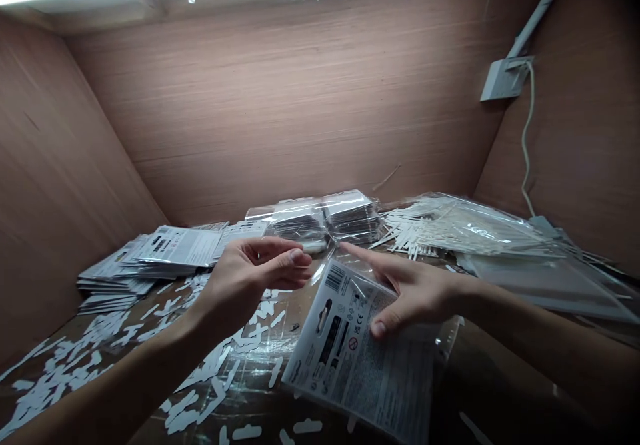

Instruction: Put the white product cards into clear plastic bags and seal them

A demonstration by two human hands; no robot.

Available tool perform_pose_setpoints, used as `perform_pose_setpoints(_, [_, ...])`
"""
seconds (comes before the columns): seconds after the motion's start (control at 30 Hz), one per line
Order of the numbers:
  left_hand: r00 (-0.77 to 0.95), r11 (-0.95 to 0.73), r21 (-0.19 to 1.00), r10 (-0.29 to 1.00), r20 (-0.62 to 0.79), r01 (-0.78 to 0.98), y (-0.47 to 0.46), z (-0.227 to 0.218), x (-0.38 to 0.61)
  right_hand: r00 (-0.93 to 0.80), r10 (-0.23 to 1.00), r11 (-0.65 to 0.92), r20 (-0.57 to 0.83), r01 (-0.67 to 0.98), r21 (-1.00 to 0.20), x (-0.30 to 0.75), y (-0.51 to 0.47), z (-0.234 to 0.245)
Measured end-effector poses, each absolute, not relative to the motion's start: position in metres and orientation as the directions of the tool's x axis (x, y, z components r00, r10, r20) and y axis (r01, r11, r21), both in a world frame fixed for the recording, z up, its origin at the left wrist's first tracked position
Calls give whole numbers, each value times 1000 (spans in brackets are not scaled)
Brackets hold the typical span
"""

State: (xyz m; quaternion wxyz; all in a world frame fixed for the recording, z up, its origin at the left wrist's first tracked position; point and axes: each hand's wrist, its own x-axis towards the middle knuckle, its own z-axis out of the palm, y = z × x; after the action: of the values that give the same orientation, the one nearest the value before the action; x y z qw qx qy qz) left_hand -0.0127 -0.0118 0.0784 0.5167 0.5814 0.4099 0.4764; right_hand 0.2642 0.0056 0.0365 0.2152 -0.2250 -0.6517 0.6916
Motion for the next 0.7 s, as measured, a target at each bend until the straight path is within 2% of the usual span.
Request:
perform_pose_setpoints(0.13, [251,-155,985,959,133,70,-21,85,-13,-809,588,-11,-10,4,-1000,263,7,41])
perform_pose_setpoints(0.27, [309,-134,987,946,103,83,-30,86,-8,-830,558,48,-1,33,-998,260,5,46])
perform_pose_setpoints(0.57, [296,8,1000,955,-10,10,-39,76,13,-822,568,8,-44,59,-998,257,5,42])
perform_pose_setpoints(0.7, [298,141,990,945,-135,1,-31,66,12,-758,646,-66,-88,60,-996,253,8,33])
